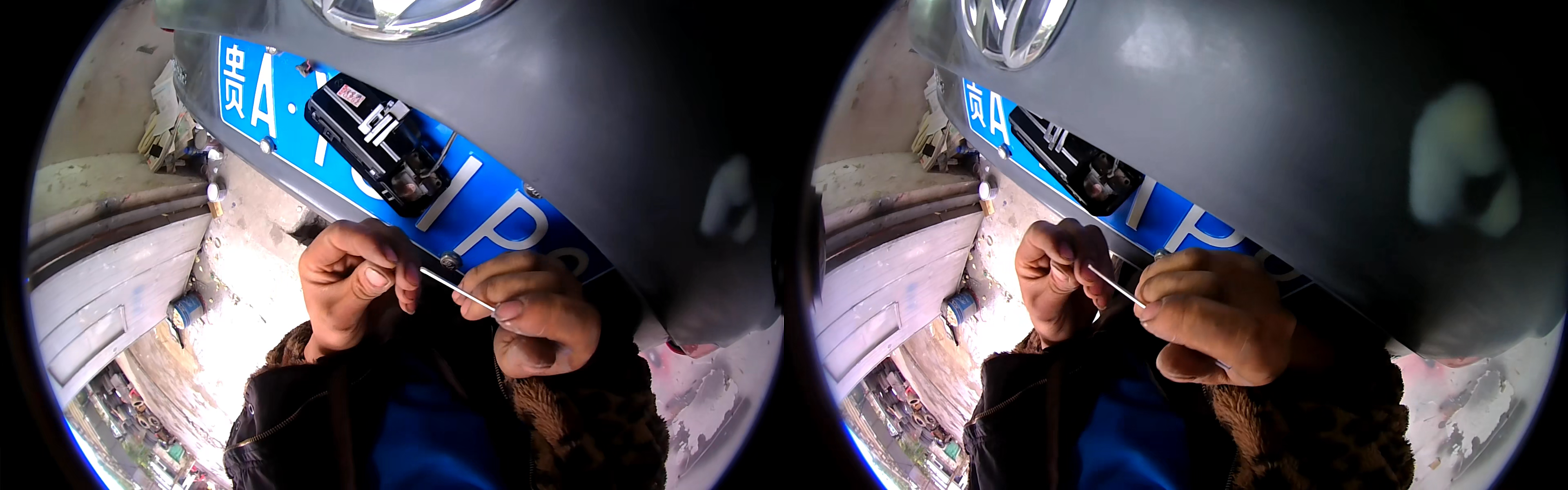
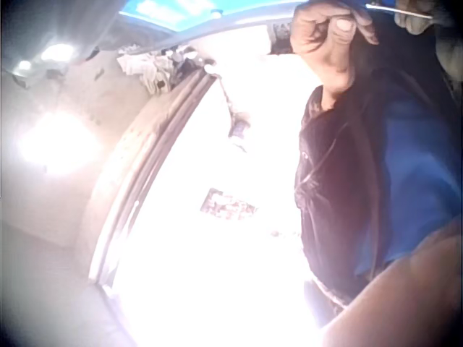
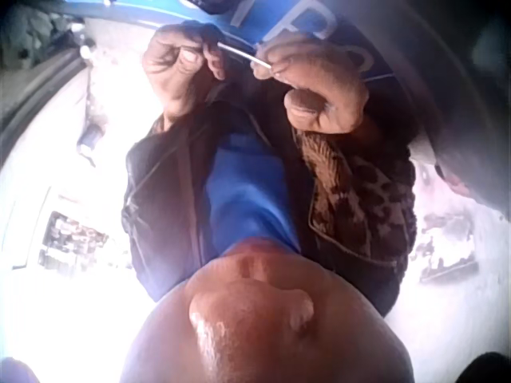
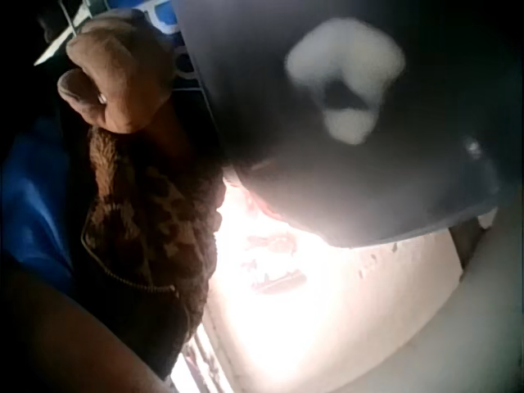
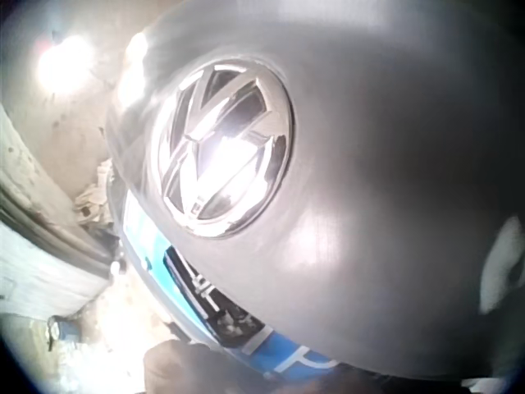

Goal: The person installs a rear camera on a vehicle license plate area by inserting wires, using a screwdriver to secure the housing, and adjusting the component into place.

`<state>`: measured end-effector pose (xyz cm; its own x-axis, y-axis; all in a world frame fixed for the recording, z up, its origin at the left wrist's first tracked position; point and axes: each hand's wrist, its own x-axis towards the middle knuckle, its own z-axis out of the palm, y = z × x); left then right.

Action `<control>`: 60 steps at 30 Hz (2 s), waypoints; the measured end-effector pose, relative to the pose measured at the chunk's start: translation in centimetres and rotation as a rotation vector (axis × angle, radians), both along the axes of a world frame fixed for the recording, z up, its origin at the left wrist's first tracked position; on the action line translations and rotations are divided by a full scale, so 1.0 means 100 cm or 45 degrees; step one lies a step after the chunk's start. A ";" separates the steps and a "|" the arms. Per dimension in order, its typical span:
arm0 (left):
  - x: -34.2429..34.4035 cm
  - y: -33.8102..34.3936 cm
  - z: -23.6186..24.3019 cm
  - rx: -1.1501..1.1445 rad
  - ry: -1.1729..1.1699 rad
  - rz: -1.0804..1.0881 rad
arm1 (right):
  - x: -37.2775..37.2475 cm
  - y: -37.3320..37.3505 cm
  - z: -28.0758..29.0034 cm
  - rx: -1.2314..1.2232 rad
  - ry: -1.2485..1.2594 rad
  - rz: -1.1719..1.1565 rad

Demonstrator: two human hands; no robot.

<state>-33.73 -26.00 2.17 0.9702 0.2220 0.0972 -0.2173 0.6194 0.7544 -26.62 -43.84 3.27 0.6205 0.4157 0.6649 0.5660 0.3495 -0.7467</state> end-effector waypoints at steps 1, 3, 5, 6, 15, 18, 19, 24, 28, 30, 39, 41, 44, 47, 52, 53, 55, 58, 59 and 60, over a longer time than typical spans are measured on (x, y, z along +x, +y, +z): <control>0.000 -0.003 -0.001 -0.055 0.004 -0.011 | -0.001 0.002 0.000 0.029 0.012 0.020; 0.001 -0.007 -0.002 -0.159 0.013 -0.046 | -0.001 0.003 0.000 0.027 0.030 0.027; 0.002 -0.009 -0.002 -0.230 0.027 -0.080 | 0.000 0.004 0.000 0.014 0.032 0.050; 0.003 -0.011 -0.003 -0.245 0.018 -0.088 | 0.001 0.003 0.001 0.009 0.025 0.068; 0.007 -0.011 -0.005 -0.245 0.006 -0.102 | 0.003 0.002 0.001 -0.018 0.013 0.100; 0.005 -0.010 -0.004 -0.105 -0.003 -0.054 | 0.005 -0.001 0.003 -0.064 -0.022 0.117; 0.005 -0.009 -0.003 -0.034 -0.016 -0.043 | 0.005 -0.001 0.003 -0.068 -0.040 0.103; 0.003 -0.003 0.000 0.119 -0.044 -0.054 | 0.006 -0.002 0.003 -0.035 -0.028 0.129; 0.004 0.000 0.002 0.078 -0.038 -0.107 | 0.004 0.004 0.003 0.047 -0.044 0.086; 0.005 0.001 0.003 0.103 -0.040 -0.109 | 0.000 0.010 0.001 0.122 -0.030 -0.010; 0.013 0.005 0.009 0.507 -0.135 0.084 | 0.002 0.002 0.002 0.043 -0.026 0.097; 0.012 0.009 0.016 0.854 -0.122 0.186 | 0.004 -0.001 0.004 0.008 -0.022 0.110; 0.014 0.014 0.026 1.314 -0.217 0.299 | 0.007 -0.004 0.007 -0.044 -0.012 0.091; 0.021 0.012 0.029 1.549 -0.304 0.413 | 0.006 -0.001 0.006 -0.023 -0.010 -0.004; 0.028 0.006 0.031 1.818 -0.315 0.541 | 0.008 0.003 0.003 -0.036 -0.104 -0.129; 0.029 0.005 0.032 1.859 -0.296 0.561 | 0.010 0.001 0.003 -0.075 -0.116 -0.129; 0.029 0.004 0.032 1.989 -0.270 0.585 | 0.015 -0.001 0.003 -0.149 -0.127 -0.140; 0.032 0.003 0.029 2.087 -0.244 0.606 | 0.017 0.003 0.001 -0.117 -0.088 -0.251; 0.034 0.002 0.027 2.112 -0.244 0.625 | 0.016 0.006 -0.001 -0.099 -0.067 -0.293; 0.034 0.003 0.026 2.139 -0.229 0.641 | 0.016 0.009 -0.002 -0.081 -0.047 -0.335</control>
